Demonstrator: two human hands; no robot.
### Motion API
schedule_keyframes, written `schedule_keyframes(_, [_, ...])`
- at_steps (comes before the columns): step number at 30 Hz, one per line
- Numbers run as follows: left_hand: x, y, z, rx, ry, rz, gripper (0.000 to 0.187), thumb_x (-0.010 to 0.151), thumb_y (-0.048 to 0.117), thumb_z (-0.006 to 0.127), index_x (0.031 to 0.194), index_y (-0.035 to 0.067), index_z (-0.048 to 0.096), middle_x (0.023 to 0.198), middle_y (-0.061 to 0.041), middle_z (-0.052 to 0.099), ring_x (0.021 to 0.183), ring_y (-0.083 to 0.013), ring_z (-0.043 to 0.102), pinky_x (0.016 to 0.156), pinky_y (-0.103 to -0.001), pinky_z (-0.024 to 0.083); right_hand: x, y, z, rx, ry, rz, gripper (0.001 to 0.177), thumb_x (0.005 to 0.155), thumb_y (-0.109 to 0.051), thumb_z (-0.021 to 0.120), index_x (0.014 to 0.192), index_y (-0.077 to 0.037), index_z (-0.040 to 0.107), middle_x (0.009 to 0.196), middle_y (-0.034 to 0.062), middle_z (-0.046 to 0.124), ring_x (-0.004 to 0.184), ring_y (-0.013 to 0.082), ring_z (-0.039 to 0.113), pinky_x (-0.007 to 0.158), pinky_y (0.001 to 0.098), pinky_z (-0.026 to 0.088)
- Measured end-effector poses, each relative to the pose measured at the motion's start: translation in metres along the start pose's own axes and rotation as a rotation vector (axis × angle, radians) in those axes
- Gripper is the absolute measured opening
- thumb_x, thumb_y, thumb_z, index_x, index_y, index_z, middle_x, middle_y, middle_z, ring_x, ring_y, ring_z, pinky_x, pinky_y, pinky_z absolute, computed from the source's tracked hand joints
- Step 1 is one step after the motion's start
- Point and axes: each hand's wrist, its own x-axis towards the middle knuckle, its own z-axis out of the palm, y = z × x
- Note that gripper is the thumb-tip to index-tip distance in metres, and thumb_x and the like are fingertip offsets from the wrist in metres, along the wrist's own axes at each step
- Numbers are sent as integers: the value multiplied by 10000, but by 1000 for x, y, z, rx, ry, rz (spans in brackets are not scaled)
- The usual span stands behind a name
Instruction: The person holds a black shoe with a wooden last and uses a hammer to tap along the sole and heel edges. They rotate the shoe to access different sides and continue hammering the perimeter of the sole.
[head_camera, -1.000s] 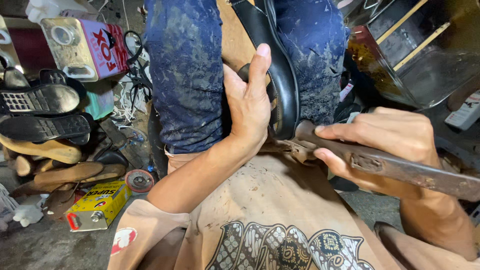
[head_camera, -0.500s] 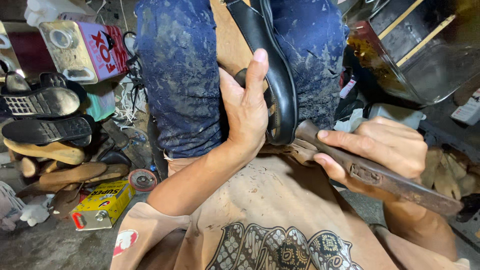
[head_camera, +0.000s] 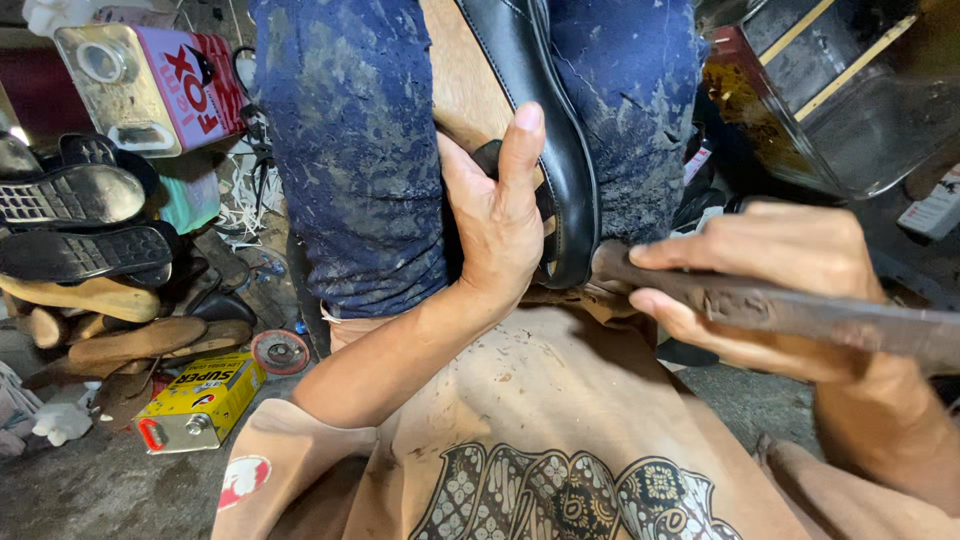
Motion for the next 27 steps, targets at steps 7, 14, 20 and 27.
schedule_keyframes(7, [0,-2,-5,-26,-35,-19,929,941,540,554,1562,-55,200,1690,-253,183,1609,-297,149,1354,-407,17,-26,1,28,14,259,73,261,882,-200,770,1023,19,747,620,87,535,494,204,420,535,323,346])
schedule_keyframes(14, [0,3,-4,-8,-31,-14,917,942,546,544,1553,-58,224,1684,-264,202,1608,-313,164,1352,-414,25,-19,3,28,7,261,-16,217,885,-124,800,1022,34,743,628,92,550,510,214,430,571,330,397])
schedule_keyframes(20, [-1,-12,0,92,-21,12,915,946,541,543,1546,-73,223,1674,-297,203,1603,-334,163,1347,-418,22,2,15,15,32,138,-5,171,873,-188,793,906,-23,766,753,66,717,477,169,484,501,297,369])
schedule_keyframes(27, [-1,17,-7,-294,-115,-102,697,929,459,627,1433,22,424,1446,-168,554,1348,-231,531,1204,-376,395,-19,-1,11,218,262,67,269,811,-127,737,957,96,700,792,207,707,476,181,450,521,296,354])
